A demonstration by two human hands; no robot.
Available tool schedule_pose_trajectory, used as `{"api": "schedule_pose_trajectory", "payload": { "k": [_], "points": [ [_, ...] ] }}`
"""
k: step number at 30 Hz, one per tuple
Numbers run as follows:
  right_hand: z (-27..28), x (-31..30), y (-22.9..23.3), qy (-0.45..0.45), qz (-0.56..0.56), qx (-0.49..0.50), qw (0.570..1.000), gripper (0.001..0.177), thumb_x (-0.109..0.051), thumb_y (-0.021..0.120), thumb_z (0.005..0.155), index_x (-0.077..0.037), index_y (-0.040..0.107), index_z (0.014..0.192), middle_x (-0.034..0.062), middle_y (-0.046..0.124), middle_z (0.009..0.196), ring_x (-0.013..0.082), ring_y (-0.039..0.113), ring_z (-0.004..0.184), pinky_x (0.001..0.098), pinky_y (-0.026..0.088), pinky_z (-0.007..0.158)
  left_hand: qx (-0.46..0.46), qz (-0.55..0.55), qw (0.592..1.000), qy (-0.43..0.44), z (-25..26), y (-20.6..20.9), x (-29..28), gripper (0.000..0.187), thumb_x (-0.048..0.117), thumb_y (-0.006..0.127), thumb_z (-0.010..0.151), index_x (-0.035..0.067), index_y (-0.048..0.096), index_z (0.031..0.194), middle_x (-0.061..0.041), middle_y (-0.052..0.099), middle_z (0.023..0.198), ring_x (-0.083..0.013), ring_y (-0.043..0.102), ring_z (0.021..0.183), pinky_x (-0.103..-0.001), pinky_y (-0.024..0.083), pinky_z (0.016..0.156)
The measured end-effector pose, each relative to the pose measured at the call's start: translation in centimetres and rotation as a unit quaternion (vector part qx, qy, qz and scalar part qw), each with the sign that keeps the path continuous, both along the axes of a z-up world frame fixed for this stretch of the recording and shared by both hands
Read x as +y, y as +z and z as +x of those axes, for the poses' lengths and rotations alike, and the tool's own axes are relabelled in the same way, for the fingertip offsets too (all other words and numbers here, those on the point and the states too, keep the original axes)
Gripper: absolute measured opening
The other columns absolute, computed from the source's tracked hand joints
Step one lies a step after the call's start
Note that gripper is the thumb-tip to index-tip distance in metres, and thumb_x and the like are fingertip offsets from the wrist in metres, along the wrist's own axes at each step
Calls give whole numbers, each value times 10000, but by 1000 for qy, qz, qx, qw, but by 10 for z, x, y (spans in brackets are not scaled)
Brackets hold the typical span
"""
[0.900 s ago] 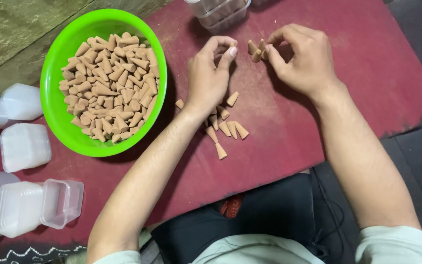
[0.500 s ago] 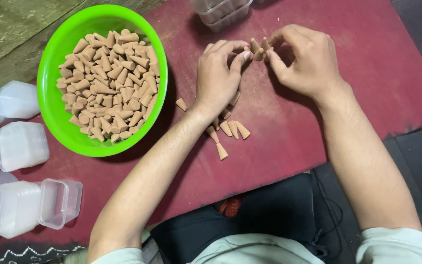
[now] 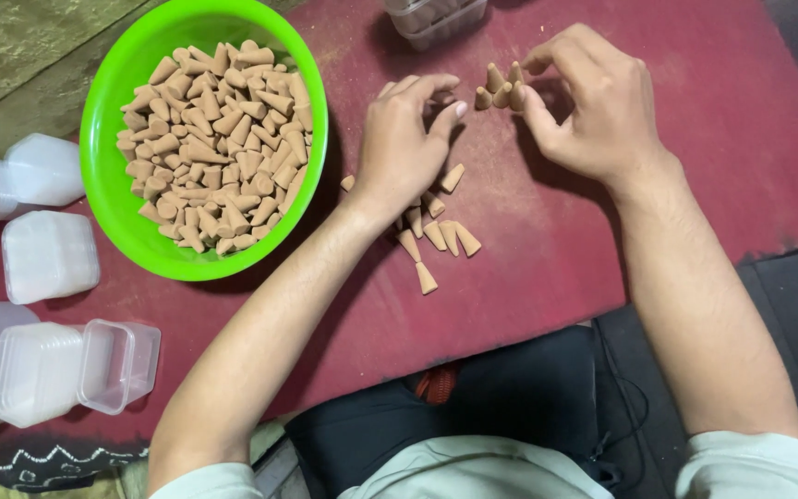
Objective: Arranging small incense cones into a grid pattern on a work surface and sorting them into plastic containers.
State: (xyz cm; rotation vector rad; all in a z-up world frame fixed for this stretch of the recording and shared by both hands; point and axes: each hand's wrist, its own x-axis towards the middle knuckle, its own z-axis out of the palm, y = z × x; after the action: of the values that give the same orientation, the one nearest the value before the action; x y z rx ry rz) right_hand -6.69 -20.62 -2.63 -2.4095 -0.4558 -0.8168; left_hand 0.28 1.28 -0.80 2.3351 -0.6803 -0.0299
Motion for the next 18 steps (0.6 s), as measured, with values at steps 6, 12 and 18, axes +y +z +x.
{"api": "schedule_pose_trajectory", "payload": {
  "k": [6,12,18],
  "points": [
    [-2,8,9,115,48,-65,990,123,184,690,950,93,732,1021,199,706,931,232,615,718,301,504,599,-21,20,997,-71,-24,30,48,242,161,647,993,43,726,1189,-69,756,1076,-203,623,940,-365,500,847],
    [-6,16,7,178,-26,-37,983,46,48,730,964,24,748,997,118,729,842,224,648,665,314,479,539,-95,96,978,-161,-42,33,64,342,210,669,996,-13,688,1254,-94,648,1065,-262,548,987,-404,500,892],
    [-10,35,21,349,4,75,934,170,-168,679,979,-85,801,1062,65,761,857,117,661,593,229,512,470,-105,68,982,-144,-38,23,66,219,190,638,1032,-5,734,1067,-87,643,931,-254,538,893,-387,492,803]
  ]
}}
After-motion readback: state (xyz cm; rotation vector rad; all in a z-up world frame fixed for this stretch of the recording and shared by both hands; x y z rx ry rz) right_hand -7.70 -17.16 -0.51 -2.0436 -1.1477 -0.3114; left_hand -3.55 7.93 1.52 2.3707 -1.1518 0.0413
